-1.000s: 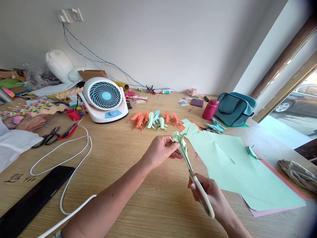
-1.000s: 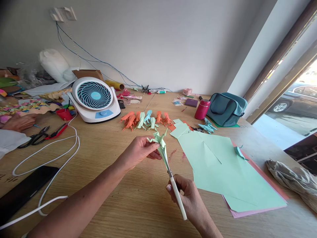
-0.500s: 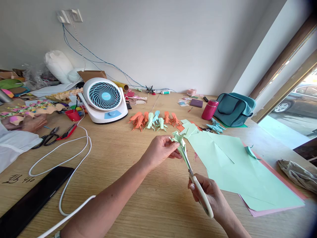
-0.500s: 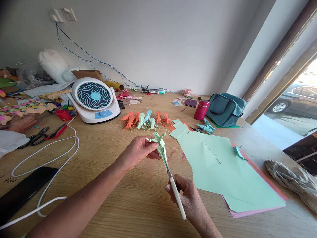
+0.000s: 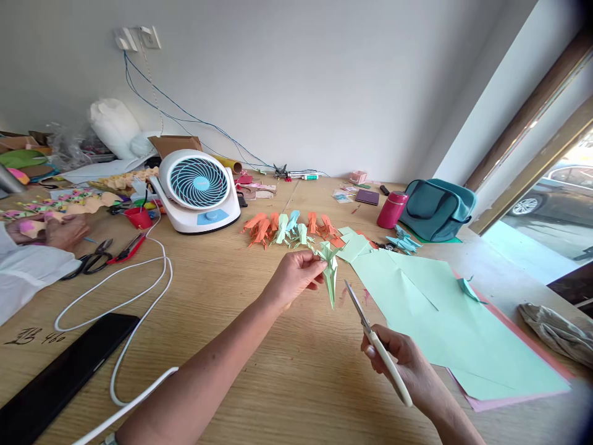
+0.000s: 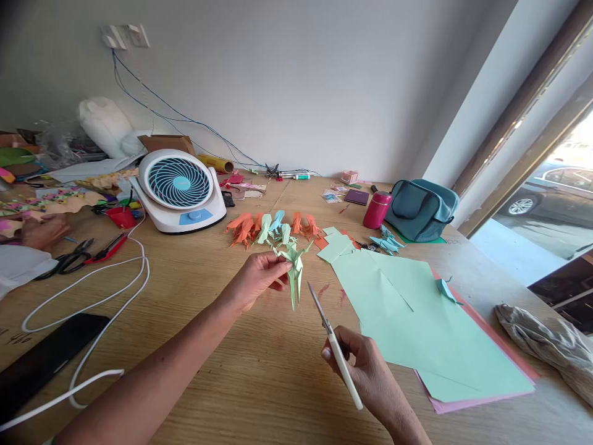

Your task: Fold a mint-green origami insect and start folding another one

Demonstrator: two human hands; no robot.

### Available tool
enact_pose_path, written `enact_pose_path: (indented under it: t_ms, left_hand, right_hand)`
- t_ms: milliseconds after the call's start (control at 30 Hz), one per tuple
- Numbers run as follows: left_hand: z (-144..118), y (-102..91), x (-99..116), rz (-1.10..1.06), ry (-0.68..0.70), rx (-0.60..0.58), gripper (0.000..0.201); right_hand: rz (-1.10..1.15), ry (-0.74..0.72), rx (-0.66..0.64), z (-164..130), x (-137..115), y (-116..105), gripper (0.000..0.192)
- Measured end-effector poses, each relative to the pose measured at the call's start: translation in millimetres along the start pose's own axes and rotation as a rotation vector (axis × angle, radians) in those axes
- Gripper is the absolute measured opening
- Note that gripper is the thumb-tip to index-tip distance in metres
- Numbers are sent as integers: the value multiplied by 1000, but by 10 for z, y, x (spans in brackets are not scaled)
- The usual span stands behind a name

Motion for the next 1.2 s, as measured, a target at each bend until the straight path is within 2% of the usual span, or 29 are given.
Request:
enact_pose_path:
  t_ms: [200,367,567,867,1200]
  left_hand:
    - [-24,81,-54,-62,-49,-31,13]
    - [-23,124,-77,-87,-48,-40,16]
    - [-38,176,-82,-84,-41,-58,24]
    - [-45,181,-45,-31,50,-41,21]
    - [-60,228,-65,-21,49,-60,21]
  right_hand:
    - [57,-40,-41,21,-48,109,44]
    - [166,-17,-99,39,-14,212,50]
    - [250,3,-73,40,42,201,49]
    - [278,2,-58,39,20,191,52]
    - [313,22,-73,35,-32,214,54]
Point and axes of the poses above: each hand's wrist, its own z-axis towards the middle knuckle, its own y-axis out of the palm, x = y × z, the point moved 8 cm from there along z, towards the middle knuckle, and after that the axes turned 5 degrees about -x, right-handed, at the moved point
